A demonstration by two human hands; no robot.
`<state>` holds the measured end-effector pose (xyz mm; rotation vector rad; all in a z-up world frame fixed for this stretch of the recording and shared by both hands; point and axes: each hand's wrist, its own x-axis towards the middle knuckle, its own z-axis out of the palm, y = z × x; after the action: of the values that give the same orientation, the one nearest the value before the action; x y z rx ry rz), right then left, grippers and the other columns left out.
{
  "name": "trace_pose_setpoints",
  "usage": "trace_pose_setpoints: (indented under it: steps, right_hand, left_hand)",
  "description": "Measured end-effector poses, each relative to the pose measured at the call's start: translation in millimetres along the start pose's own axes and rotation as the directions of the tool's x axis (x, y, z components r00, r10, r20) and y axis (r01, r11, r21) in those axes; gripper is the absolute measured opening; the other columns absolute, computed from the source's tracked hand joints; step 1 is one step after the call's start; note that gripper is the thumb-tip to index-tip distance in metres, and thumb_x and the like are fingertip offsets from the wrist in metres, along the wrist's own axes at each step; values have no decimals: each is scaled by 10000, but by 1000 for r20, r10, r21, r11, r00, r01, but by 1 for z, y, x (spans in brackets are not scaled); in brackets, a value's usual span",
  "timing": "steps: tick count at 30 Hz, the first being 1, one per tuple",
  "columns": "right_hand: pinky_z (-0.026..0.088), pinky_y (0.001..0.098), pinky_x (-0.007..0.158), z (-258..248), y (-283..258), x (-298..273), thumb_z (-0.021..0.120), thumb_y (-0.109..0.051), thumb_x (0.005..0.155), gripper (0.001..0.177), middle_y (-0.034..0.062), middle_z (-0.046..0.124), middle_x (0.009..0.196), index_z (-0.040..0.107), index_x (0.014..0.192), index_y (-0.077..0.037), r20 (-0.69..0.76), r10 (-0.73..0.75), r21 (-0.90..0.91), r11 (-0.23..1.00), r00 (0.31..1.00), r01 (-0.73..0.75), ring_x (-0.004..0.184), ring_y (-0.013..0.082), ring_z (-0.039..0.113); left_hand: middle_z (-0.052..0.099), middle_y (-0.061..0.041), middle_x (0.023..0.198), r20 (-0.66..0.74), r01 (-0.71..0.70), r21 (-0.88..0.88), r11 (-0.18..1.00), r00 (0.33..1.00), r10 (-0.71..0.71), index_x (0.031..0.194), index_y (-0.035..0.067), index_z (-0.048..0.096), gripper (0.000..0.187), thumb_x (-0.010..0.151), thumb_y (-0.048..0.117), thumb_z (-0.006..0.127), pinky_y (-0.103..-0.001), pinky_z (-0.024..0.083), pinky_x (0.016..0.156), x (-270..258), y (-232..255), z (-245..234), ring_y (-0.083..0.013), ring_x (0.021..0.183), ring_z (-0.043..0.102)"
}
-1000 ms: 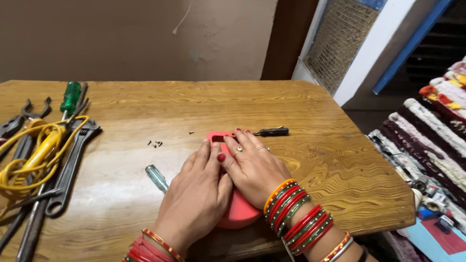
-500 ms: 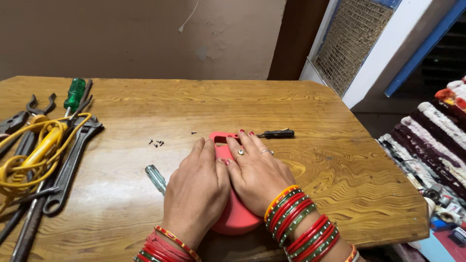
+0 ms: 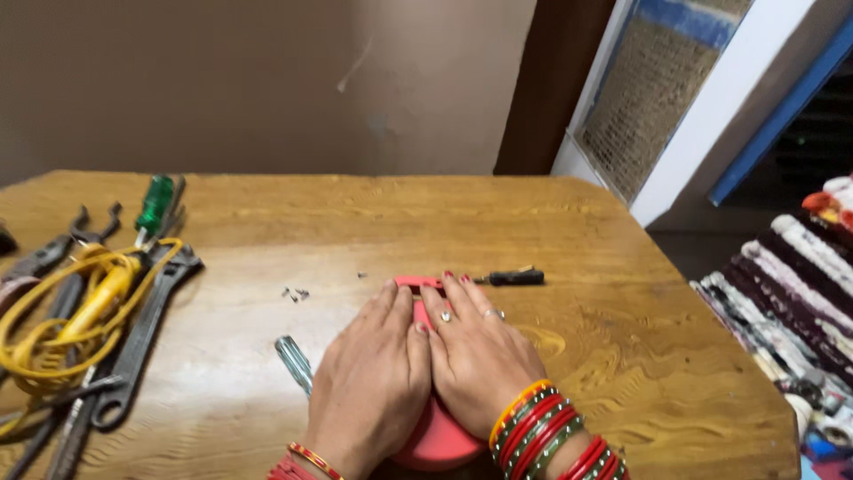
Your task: The person assembles a red plastic appliance by aligning its two halves and securing them with screws. They use a screwdriver to tighten the screws into the casing, ensuring the device is closed and stable.
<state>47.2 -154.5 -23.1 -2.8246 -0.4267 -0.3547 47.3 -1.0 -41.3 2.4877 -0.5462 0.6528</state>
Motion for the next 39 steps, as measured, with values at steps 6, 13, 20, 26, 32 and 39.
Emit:
trace_pose_setpoints:
  steps: [6, 13, 20, 26, 32, 39]
  right_hand:
    - [315, 435, 1131, 4, 4, 2, 459, -386, 967, 644, 161, 380, 1574, 389, 1503, -36, 0, 53, 77, 996, 999, -53, 1464, 315, 323]
    - [275, 418, 1158, 12, 12, 3, 536, -488, 939, 821, 268, 288, 1618, 334, 1510, 65, -3, 179, 80, 981, 984, -178, 1473, 373, 287]
    - [298, 423, 1153, 4, 9, 3, 501, -489, 955, 798, 276, 261, 1597, 345, 1513, 60, 73, 188, 70, 979, 979, -193, 1442, 395, 341]
    - [293, 430, 1149, -5, 3, 5, 481, -506, 955, 809, 277, 243, 1594, 340, 1534, 41, 136, 210, 58, 974, 968, -220, 1439, 398, 333]
    - [281, 433, 1151, -5, 3, 6, 475, -509, 957, 812, 288, 228, 1590, 323, 1521, 55, 129, 190, 40, 980, 973, -197, 1451, 402, 303]
    - [293, 436, 1151, -6, 3, 7, 450, -507, 958, 789, 252, 225, 1610, 301, 1504, 44, 177, 226, 10, 973, 958, -231, 1447, 392, 321]
  left_hand:
    - [547, -276, 1410, 37, 97, -31, 995, 995, -96, 1333, -73, 560, 521, 989, 287, 407, -441, 365, 1078, 4, 4, 0, -372, 1323, 508]
    - [560, -285, 1395, -7, 68, -33, 997, 998, -68, 1328, -83, 563, 510, 997, 280, 426, -435, 386, 1086, 1, 4, 0, -380, 1306, 528]
    - [543, -305, 1401, 45, 111, -97, 989, 993, -107, 1331, -93, 553, 510, 999, 274, 430, -435, 389, 1080, 3, 4, -1, -390, 1309, 523]
    - [495, -275, 1458, 120, 197, -182, 963, 977, -177, 1363, -61, 529, 524, 987, 293, 440, -440, 375, 1081, 5, 3, -8, -380, 1353, 474]
    - [476, -238, 1492, 150, 256, -197, 946, 962, -229, 1388, -21, 519, 544, 992, 346, 449, -441, 371, 1090, 6, 5, -11, -360, 1374, 454]
    - [436, -262, 1549, 178, 247, -172, 954, 960, -216, 1478, -31, 450, 629, 990, 366, 446, -460, 364, 1070, 8, 4, -13, -376, 1372, 423]
